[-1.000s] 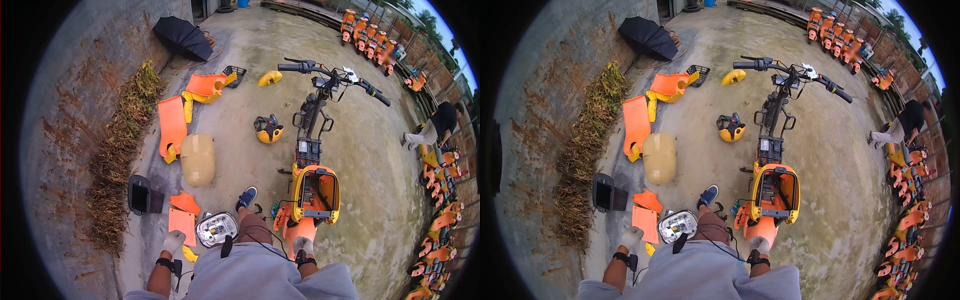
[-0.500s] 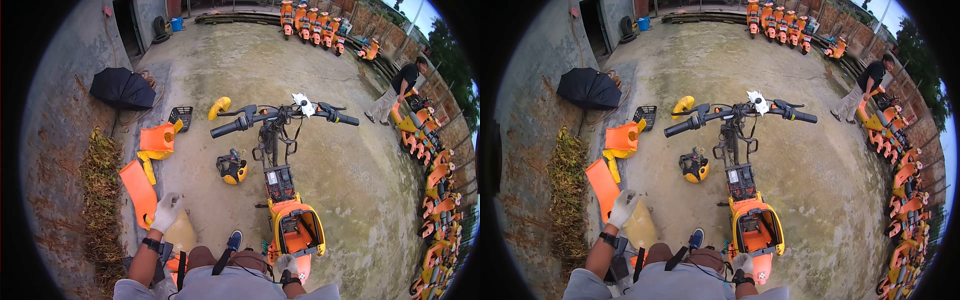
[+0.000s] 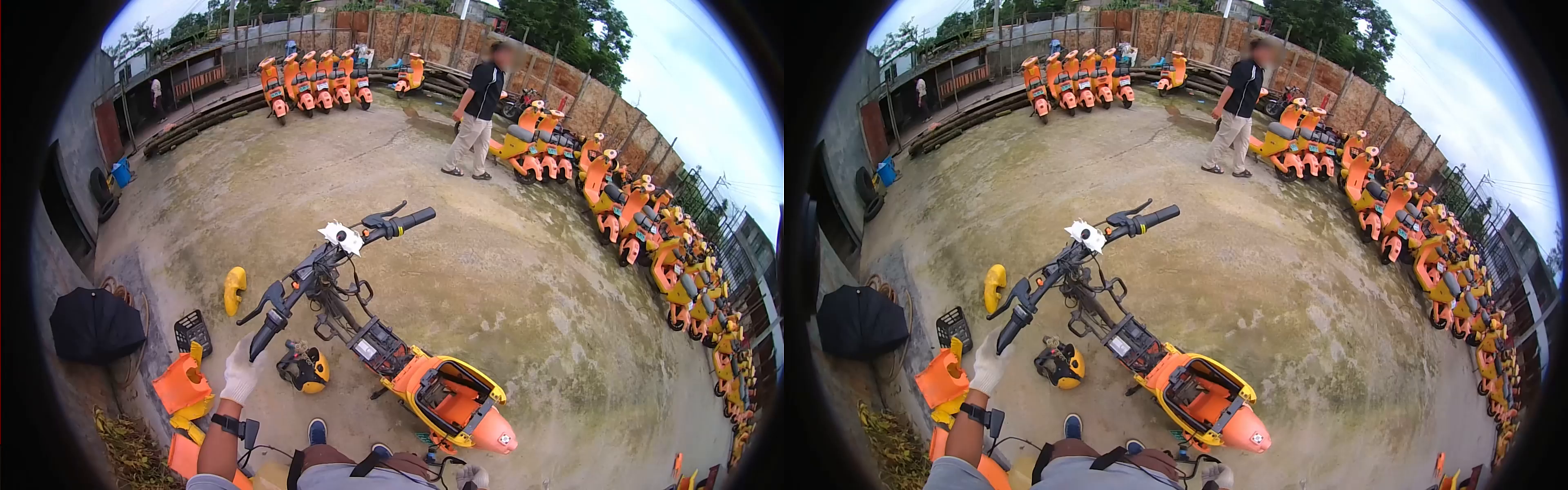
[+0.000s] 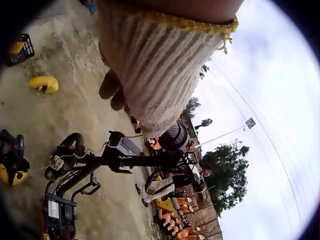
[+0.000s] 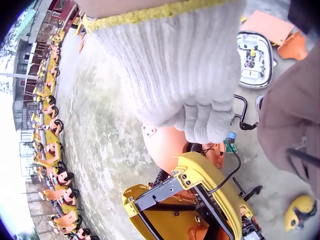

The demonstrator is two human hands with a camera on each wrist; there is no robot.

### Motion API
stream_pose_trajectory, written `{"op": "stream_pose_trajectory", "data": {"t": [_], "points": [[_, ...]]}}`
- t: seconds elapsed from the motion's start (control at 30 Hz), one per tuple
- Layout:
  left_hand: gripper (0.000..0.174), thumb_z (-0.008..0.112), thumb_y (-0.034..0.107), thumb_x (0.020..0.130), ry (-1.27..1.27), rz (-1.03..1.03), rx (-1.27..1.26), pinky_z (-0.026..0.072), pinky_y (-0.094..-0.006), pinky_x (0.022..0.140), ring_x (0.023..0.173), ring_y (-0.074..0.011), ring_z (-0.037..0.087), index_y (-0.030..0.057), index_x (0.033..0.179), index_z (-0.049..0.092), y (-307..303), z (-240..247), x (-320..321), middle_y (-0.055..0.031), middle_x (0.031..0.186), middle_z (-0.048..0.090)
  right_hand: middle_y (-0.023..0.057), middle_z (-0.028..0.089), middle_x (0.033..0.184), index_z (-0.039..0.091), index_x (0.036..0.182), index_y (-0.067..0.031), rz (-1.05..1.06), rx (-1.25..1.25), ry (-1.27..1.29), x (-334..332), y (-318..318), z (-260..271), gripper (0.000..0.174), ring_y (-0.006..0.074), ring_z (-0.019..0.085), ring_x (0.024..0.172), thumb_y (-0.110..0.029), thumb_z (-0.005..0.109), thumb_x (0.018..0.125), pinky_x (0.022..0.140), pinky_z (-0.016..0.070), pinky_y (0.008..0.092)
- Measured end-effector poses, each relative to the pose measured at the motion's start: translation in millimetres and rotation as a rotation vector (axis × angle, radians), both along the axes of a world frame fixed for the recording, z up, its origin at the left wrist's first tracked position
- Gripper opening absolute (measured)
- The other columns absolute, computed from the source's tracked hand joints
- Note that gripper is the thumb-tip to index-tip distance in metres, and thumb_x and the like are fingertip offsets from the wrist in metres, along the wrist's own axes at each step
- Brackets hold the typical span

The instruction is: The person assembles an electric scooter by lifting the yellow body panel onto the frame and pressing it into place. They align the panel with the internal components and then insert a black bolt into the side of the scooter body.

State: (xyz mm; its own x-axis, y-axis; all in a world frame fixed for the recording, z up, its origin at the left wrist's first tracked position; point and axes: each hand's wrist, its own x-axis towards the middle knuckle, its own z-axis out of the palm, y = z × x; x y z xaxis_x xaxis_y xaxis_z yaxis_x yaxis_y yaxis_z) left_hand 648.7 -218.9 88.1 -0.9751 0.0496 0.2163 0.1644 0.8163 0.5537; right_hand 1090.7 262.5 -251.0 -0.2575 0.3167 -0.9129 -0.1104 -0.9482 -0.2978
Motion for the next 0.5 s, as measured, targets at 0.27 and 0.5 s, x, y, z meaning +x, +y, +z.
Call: {"op": "stream_pose_trajectory", "data": {"t": [0.27, 0.5], "points": [[0.050, 0.073, 0.021, 0.079, -0.105, -0.285, 0.142, 0.0530, -0.0403, 0.085, 0.099, -0.0364, 0.068, 0.0062, 0.125, 0.061, -46.5, 27.7, -41.2, -0.0196, 0.106, 0.069, 0.0018, 0.047, 0.069, 0.056, 0.077, -0.0137, 0.378, 0.723, -0.117, 33.5, -150.6, -12.4, 0.025, 0.0177, 0.046, 0.066, -0.023, 0.045, 0.098, 0.065, 0.0448, 0.0335], [0.051, 0.073, 0.019, 0.077, -0.258, -0.365, 0.213, 0.0524, -0.0388, 0.084, 0.097, -0.0346, 0.068, 0.0043, 0.125, 0.061, -80.9, 29.7, -82.8, -0.0198, 0.106, 0.069, 0.0014, 0.049, 0.071, 0.054, 0.073, -0.0145, 0.184, 0.606, 0.085, 7.9, -218.6, 30.3, 0.030, 0.0181, 0.048, 0.073, -0.024, 0.042, 0.100, 0.075, 0.0454, 0.0370]]}}
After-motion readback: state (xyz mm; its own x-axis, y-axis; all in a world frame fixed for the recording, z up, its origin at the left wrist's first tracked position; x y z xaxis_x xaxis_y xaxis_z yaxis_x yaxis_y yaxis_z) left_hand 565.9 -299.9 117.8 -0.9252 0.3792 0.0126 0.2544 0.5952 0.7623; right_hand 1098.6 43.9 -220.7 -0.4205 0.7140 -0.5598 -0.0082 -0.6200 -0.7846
